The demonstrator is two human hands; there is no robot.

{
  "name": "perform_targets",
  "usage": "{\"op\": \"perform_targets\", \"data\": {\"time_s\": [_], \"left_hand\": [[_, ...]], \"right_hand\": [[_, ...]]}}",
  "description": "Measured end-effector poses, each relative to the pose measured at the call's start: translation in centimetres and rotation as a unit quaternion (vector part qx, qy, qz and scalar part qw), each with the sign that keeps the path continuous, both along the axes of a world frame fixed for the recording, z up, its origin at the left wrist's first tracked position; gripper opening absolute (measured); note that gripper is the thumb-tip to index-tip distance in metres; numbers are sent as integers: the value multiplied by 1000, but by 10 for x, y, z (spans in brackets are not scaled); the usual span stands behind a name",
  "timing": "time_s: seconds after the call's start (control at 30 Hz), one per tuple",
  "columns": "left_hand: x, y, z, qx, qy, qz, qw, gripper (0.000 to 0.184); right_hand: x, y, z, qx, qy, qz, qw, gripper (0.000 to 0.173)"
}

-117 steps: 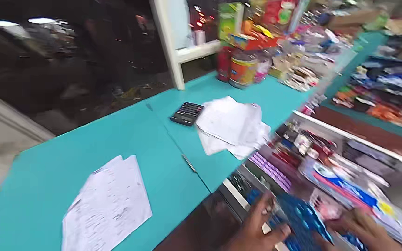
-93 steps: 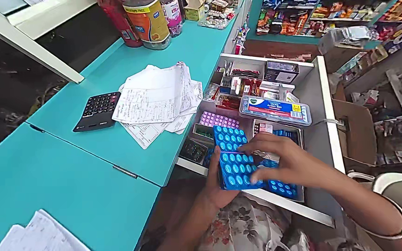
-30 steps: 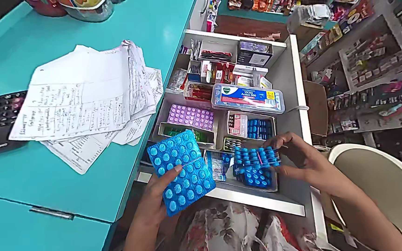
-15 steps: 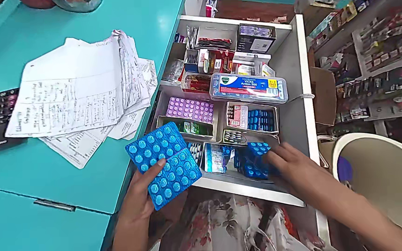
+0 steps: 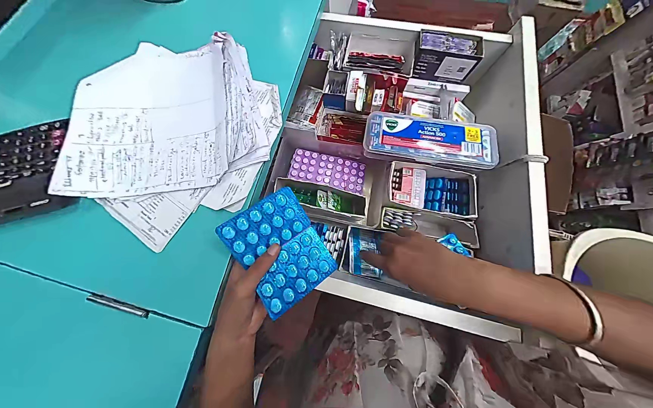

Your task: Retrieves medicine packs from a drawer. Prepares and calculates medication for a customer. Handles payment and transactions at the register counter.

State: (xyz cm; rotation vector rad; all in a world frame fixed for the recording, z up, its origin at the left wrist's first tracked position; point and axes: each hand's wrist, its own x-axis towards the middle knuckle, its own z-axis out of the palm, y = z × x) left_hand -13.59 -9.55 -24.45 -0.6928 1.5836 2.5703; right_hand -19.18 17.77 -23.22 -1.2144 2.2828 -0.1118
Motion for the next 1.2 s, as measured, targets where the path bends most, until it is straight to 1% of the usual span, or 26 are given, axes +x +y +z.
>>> {"op": "perform_targets", "data": {"time_s": [0.03,0.07,0.1,0.17,0.2,0.27,0.33,0.4,0.5,0.57,0.63,0.73,0.8,0.83,0.93,1.0,1.07,1.1,1.13,1.17,1.2], "left_hand": [[1,1,0,-7,-1,0,1000,38],[1,2,0,-13,-2,1,1000,38],[3,2,-1,-13,1,4,1000,38],[4,2,-3,-12,6,3,1000,40],[4,2,-3,-16,7,4,1000,41],[5,2,-2,-27,0,11,1000,40],[5,3,-1,-32,-1,16,999,38],[4,3,-1,-29,3,14,999,37],[3,2,-3,-22,7,6,1000,37],[2,2,-3,-19,8,4,1000,37],[3,2,-3,-21,7,6,1000,38],[4,4,0,-34,0,17,999,36],[5,6,2,-57,-9,24,998,35],[5,7,2,-62,-11,28,998,34],[6,5,-2,-50,4,28,998,35],[7,4,-3,-39,14,26,999,35],[6,5,-1,-38,8,29,999,33],[6,6,-1,-40,7,30,999,33],[6,6,0,-42,7,30,999,34],[6,6,0,-41,10,32,999,33],[6,5,-1,-37,13,31,999,34]], "right_hand": [[-3,-9,-5,46,-18,24,998,56],[-5,-14,-12,64,-11,47,997,61],[-6,-15,-20,63,8,71,995,61],[-10,-7,-30,5,42,112,993,54],[-14,0,-29,-29,39,122,991,49],[-22,19,-29,-139,57,127,980,32],[-25,35,-26,-204,71,95,972,24],[-24,43,-22,-214,82,46,972,25],[-19,44,-19,-177,103,-37,978,31],[-14,36,-17,-141,105,-75,982,30],[-9,24,-17,-105,116,-101,982,27],[-5,8,-16,-42,124,-116,985,24],[-6,1,-9,-13,72,-107,992,19],[-6,-2,-4,3,27,-102,994,20],[-9,-7,4,37,-97,-94,990,33],[-15,-10,5,73,-165,-90,979,38],[-22,-18,5,133,-216,-89,963,30],[-24,-25,4,161,-220,-90,958,37],[-24,-33,3,184,-209,-92,956,51],[-22,-41,0,198,-183,-89,959,58],[-19,-47,-4,204,-148,-83,964,56]]}}
